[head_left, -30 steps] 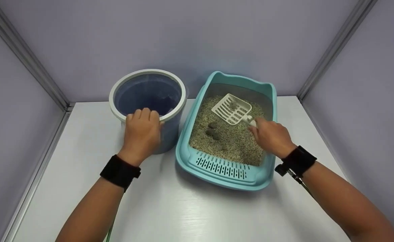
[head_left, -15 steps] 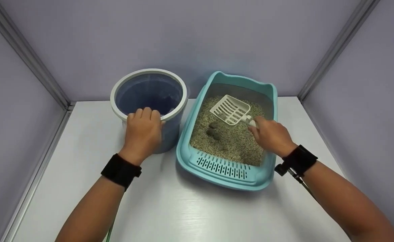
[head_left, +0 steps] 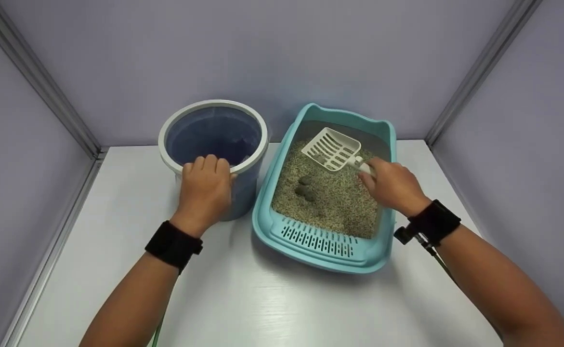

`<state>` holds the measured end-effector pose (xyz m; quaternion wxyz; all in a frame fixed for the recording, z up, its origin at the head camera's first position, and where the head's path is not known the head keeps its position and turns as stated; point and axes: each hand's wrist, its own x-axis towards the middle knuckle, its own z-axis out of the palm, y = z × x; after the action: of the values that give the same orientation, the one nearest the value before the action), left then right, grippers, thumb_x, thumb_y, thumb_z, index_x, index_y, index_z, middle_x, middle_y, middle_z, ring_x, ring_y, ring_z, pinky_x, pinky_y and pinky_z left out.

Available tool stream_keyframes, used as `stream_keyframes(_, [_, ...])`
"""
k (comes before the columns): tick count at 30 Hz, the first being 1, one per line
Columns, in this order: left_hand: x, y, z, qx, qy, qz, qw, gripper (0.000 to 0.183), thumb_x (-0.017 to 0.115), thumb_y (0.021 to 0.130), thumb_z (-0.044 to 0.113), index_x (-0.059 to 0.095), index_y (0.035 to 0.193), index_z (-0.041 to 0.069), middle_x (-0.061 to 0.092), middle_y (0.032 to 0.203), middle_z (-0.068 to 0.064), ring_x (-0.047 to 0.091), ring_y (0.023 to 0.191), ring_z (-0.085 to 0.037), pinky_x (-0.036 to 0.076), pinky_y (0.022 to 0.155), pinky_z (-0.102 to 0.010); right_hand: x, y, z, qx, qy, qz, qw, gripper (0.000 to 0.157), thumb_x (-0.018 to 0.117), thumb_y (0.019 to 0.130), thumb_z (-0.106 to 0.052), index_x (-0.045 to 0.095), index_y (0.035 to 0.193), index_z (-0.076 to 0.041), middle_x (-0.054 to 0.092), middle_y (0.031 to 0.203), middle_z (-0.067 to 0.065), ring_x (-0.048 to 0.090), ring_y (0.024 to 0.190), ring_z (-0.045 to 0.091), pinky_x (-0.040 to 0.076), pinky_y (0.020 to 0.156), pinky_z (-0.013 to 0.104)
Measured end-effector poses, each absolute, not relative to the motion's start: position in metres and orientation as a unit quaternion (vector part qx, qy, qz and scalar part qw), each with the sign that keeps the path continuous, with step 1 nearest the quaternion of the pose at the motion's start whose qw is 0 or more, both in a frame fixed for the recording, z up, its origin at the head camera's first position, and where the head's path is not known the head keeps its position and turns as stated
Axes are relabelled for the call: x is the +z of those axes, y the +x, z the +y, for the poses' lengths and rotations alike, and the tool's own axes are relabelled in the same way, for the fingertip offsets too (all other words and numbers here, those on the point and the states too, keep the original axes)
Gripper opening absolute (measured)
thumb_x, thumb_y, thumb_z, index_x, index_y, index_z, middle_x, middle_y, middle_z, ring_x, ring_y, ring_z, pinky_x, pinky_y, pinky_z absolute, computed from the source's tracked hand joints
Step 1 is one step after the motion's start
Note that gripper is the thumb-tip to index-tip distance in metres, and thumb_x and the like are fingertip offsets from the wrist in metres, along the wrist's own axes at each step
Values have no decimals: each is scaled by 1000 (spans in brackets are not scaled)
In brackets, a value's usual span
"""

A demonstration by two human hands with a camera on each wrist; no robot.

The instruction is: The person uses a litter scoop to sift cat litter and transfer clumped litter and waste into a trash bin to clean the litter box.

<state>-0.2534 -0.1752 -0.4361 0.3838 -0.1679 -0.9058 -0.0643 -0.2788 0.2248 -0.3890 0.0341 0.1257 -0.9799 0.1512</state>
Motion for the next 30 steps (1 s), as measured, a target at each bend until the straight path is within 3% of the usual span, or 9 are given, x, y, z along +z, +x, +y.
stream_keyframes(4, [-436,-253,-175,-66,-167,-906,384,31,57,103,28,50,86,3,50,80,-16,48,71,-36,31,64,-45,-380,-280,223,161,126,-978,36,39,56,107,-31,62,129,0,66,84,11,63,66,24,48,60,39])
stream_keyframes(12, [-436,-253,-175,-62,-165,-911,372,30,57,103,27,51,87,3,51,81,-16,49,73,-36,33,66,-46,-334,-282,196,222,140,-963,58,23,52,106,-25,64,107,-5,56,76,5,55,59,18,46,53,33])
stream_keyframes(17, [-434,-253,-175,-64,-160,-916,362,29,58,103,27,51,88,3,52,82,-16,50,75,-37,33,67,-47,-304,-284,151,241,162,-954,76,23,53,106,-26,67,111,-8,58,80,3,51,58,16,45,51,32])
stream_keyframes(23, [-432,-252,-171,-62,-151,-930,328,27,55,104,26,52,91,3,53,86,-17,51,78,-37,35,69,-47,-298,-292,96,195,213,-951,111,23,58,105,-24,67,120,-9,71,95,7,64,75,24,55,70,40])
stream_keyframes(26, [-431,-253,-170,-63,-149,-935,316,26,54,105,25,52,92,3,53,87,-16,51,80,-37,35,70,-47,-307,-297,76,156,253,-942,159,22,58,106,-21,69,120,-10,75,99,9,69,82,28,58,75,45])
stream_keyframes(30, [-432,-254,-169,-69,-152,-930,327,26,55,104,25,52,92,3,53,86,-16,51,79,-37,34,70,-47,-324,-302,61,59,325,-897,295,20,54,103,-5,71,113,-9,73,89,11,68,73,30,58,60,44])
